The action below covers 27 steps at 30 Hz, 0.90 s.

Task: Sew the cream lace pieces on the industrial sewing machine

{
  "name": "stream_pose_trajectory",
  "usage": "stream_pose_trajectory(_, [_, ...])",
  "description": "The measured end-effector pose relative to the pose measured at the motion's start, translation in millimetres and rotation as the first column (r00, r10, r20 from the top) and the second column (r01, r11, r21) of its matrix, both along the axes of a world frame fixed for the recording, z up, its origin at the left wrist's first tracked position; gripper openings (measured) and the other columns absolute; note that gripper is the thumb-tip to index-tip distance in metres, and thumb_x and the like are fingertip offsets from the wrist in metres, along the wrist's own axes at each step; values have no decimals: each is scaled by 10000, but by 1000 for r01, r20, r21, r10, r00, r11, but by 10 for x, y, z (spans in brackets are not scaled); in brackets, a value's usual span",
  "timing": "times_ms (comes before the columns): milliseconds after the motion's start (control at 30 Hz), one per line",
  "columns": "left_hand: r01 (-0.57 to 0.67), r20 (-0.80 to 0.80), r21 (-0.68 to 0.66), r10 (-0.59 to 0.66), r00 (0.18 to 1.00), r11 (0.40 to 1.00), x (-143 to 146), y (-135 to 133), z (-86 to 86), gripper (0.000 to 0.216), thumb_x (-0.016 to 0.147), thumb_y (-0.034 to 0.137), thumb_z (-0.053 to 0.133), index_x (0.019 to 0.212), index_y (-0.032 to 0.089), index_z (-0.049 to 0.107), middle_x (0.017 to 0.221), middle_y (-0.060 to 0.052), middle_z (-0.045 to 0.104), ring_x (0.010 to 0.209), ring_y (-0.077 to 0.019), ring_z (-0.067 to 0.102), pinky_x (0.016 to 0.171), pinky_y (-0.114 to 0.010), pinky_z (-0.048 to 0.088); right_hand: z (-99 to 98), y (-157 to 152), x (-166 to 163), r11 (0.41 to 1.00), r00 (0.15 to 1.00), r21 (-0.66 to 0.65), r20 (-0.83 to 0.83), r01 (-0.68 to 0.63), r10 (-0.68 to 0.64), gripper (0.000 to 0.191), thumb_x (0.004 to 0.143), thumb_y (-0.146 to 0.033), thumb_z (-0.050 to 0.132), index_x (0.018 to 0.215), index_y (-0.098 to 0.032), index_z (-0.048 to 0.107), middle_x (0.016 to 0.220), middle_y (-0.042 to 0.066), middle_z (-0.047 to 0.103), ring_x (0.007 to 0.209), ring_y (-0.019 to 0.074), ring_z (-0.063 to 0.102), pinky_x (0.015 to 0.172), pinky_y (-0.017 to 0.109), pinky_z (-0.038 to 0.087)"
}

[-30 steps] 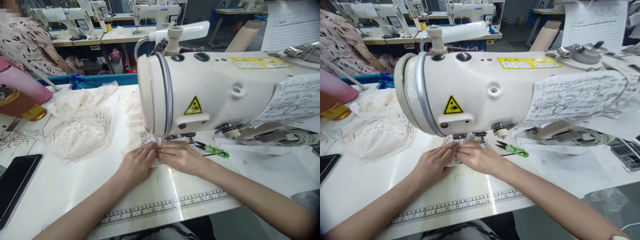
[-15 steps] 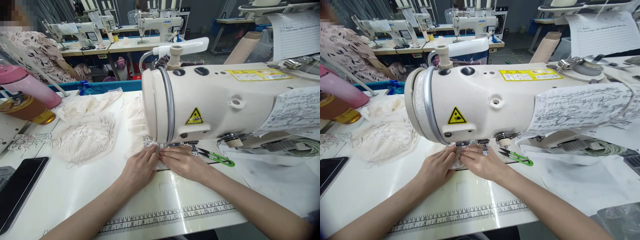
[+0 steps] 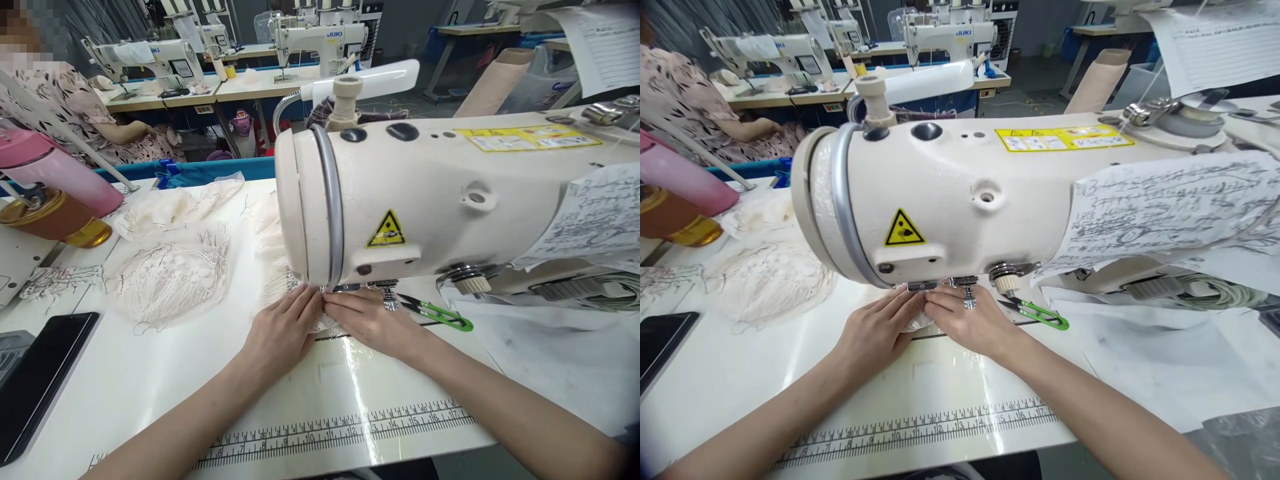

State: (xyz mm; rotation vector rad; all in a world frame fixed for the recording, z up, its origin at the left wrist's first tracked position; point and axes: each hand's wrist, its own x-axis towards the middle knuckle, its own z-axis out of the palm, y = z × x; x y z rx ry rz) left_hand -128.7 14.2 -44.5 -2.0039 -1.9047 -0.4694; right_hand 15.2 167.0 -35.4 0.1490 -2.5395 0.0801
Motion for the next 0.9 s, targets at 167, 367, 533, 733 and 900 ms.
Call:
stream_pose_trajectory(167, [17,-37,0,-17,999,1000,-12,5,-10,369,874,162,481,1213,85,607,1227,-107,653,1136,-252,626,907,-356,581,26,-12,39,989,995,104,-11,102,-102,193,898,-105,544,982,-208,684,997,-27,736,807,120,658,655,284,487])
stream_pose_trajectory(367, [28,-40,-29,-29,999,999,7,5,9,375,906,170,469,1252,92,591,1266,-112,629,1174,-264,601,915,-378,578,-33,-2,110,963,980,179,-18,199,-199,210,918,-165,526,1039,-237,680,1070,-16,722,785,158,653,627,315,448])
stream_pose_trajectory(533, [32,3,-34,-32,999,999,22,9,-5,367,914,175,486,1257,98,588,1277,-135,617,1222,-276,564,944,-399,564,-1,25,96,976,976,80,65,203,-209,202,941,-220,491,1008,-250,679,1001,2,715,744,155,618,656,301,439])
stream_pose_trajectory(733, [27,-7,-35,-27,1000,999,3,29,-11,349,939,200,475,1249,95,594,1263,-133,627,1194,-278,585,930,-398,571,24,48,81,977,966,-17,157,211,-206,220,958,-246,454,981,-265,672,861,3,680,692,151,591,619,289,441])
stream_pose_trajectory(900, [27,28,-68,-25,999,997,-27,48,-15,362,929,191,491,1265,97,584,1252,-139,633,1193,-293,584,932,-433,570,22,24,80,960,954,102,126,262,-274,222,951,-222,458,987,-274,671,815,-4,666,677,155,581,625,296,467])
